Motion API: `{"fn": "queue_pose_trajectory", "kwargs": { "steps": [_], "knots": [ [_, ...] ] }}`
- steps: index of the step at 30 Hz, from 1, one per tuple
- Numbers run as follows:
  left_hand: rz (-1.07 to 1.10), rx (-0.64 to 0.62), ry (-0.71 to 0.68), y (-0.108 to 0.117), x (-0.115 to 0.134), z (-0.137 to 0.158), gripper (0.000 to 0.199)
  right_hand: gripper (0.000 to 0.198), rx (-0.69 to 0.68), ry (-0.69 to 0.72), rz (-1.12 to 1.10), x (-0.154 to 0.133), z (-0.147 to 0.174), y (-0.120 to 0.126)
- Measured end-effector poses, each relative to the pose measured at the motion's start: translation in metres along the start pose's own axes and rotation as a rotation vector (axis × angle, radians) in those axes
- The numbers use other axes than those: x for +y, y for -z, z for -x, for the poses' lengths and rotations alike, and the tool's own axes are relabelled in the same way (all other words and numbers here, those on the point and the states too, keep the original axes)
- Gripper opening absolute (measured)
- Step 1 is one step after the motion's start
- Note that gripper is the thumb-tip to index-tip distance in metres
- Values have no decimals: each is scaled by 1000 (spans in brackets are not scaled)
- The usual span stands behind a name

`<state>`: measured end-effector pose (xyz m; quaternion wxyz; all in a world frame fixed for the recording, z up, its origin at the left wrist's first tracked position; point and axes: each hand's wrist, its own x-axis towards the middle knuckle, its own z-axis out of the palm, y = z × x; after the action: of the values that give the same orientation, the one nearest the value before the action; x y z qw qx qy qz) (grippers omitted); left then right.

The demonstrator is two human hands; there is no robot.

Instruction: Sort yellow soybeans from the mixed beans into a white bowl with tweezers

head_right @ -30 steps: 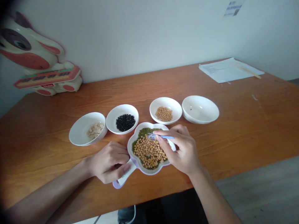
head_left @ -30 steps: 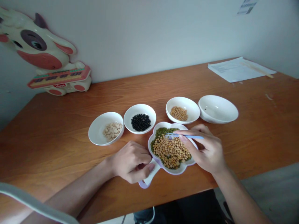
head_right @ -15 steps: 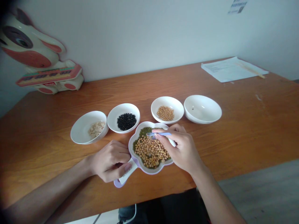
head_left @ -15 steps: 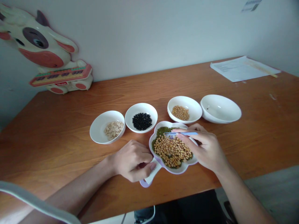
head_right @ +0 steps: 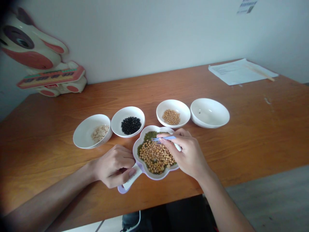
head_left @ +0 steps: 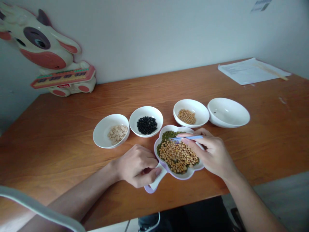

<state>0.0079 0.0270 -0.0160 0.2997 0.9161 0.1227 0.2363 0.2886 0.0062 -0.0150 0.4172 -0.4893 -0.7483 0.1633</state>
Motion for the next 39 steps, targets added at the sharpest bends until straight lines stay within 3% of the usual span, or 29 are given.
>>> {"fn": "queue_pose_trajectory", "kwargs": {
  "steps": [22,27,32,39],
  "knots": [
    [-8,12,-9,0,1,-1,37,15,46,18,-24,-4,1,0],
    [-12,7,-1,1,1,-2,37,28,202,86,26,-8,5,4],
    [-20,1,-6,1,1,-2,37,34,421,98,232,-3,-10,18],
    [-9,15,-7,-1,0,-1,37,25,466,14,217,3,-31,18]
  ]
}}
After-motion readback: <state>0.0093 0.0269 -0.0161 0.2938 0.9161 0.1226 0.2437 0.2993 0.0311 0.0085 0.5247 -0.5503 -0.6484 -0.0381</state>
